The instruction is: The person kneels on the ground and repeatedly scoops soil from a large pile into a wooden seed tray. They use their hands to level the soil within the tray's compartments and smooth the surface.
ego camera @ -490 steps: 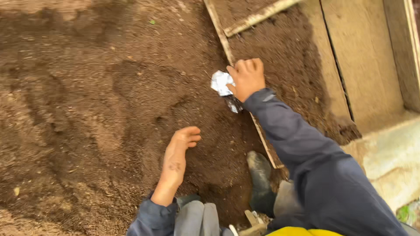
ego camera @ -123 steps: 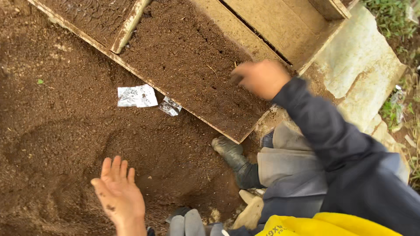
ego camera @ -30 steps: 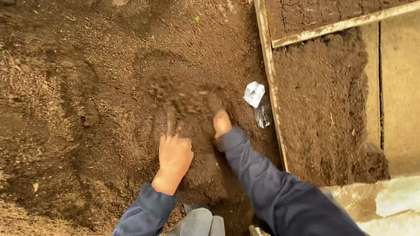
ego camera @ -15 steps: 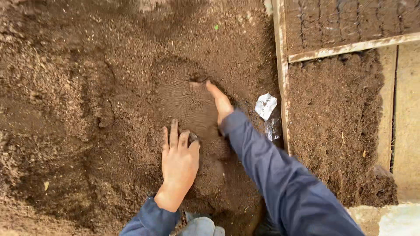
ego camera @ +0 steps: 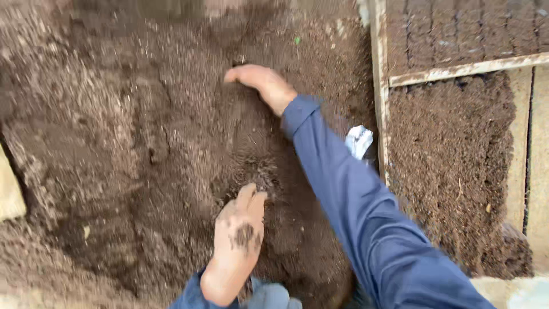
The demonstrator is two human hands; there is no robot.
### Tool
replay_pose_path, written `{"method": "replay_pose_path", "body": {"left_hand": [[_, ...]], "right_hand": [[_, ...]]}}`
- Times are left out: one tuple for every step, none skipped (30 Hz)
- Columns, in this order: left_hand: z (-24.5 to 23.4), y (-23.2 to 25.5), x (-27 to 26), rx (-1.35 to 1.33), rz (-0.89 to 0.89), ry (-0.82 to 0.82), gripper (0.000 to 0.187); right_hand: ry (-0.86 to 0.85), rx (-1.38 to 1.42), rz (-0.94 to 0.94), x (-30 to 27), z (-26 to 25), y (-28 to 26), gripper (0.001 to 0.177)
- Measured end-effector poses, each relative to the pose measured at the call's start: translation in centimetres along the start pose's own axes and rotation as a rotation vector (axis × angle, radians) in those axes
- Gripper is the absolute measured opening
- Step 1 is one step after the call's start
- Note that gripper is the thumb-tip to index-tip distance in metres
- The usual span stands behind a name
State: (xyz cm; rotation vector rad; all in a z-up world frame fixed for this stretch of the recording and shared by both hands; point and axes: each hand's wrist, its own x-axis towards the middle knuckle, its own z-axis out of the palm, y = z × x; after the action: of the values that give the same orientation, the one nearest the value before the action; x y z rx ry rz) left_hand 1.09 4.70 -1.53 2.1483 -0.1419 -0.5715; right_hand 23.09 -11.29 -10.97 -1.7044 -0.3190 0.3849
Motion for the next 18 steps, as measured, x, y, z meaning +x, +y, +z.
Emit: {"method": "replay_pose_path", "body": {"left_hand": [[-0.5,1.0,0.5,0.049,-0.008,0.024,0.038],[-0.4,2.0,-0.1,0.085,-0.042,0.036,0.035],[-0.3,1.3,0.2,0.085,-0.042,0.03,0.035],[0.1,0.6,0.0,0.29,0.121,0.129,0.03],[0.5,-0.2,-0.2,0.495,0.286,0.226,0.027],[0.9,-0.5,-0.1,0.484,0.29,0.222,0.027],[1.3,-0.8,0.0,0.371,0.261,0.195,0.033],[2.1,-0.8,-0.3,0.254,0.225,0.161,0.04],[2.1,-0.3,0.2,0.24,0.221,0.15,0.04],[1.9,-0.1,0.7,0.474,0.331,0.289,0.027],[1.7,0.3,1.2,0.707,0.441,0.431,0.013],[1.8,0.7,1.3,0.703,0.448,0.425,0.013],[2.0,1.2,1.4,0.732,0.464,0.41,0.007],[2.0,1.5,1.5,0.765,0.478,0.395,0.008],[2.0,2.4,1.2,0.764,0.483,0.389,0.008],[2.1,3.3,0.9,0.895,0.374,0.317,0.019],[2.1,4.1,0.8,1.023,0.263,0.243,0.034],[2.4,4.0,1.3,1.023,0.269,0.241,0.034]], "right_hand": [[-0.145,0.202,0.111,0.2,0.8,1.3,0.03],[-0.304,0.417,0.249,-0.7,2.3,3.1,0.039],[-0.299,0.419,0.251,-2.7,2.0,6.2,0.039],[-0.199,0.387,0.448,-5.4,2.1,9.3,0.042],[-0.099,0.348,0.645,-8.2,2.3,12.3,0.052],[-0.093,0.343,0.653,-11.8,2.6,13.3,0.052],[-0.003,0.327,0.396,-15.5,2.9,14.2,0.073],[0.08,0.31,0.148,-19.9,3.2,14.9,0.098],[0.083,0.306,0.165,-21.0,2.3,13.7,0.098],[0.11,0.276,0.205,-21.7,2.7,12.7,0.089],[0.135,0.245,0.244,-22.6,3.9,11.5,0.081],[0.165,0.213,0.273,-22.2,4.4,9.4,0.073],[0.194,0.181,0.303,-21.9,4.8,7.0,0.065],[0.221,0.152,0.331,-21.4,5.2,4.6,0.057],[0.247,0.123,0.359,-20.6,5.7,2.4,0.049],[0.275,0.093,0.386,-19.7,6.2,0.1,0.042],[0.303,0.064,0.412,-18.9,6.6,-2.2,0.035],[0.329,0.033,0.439,-18.5,6.3,-3.2,0.029]]}}
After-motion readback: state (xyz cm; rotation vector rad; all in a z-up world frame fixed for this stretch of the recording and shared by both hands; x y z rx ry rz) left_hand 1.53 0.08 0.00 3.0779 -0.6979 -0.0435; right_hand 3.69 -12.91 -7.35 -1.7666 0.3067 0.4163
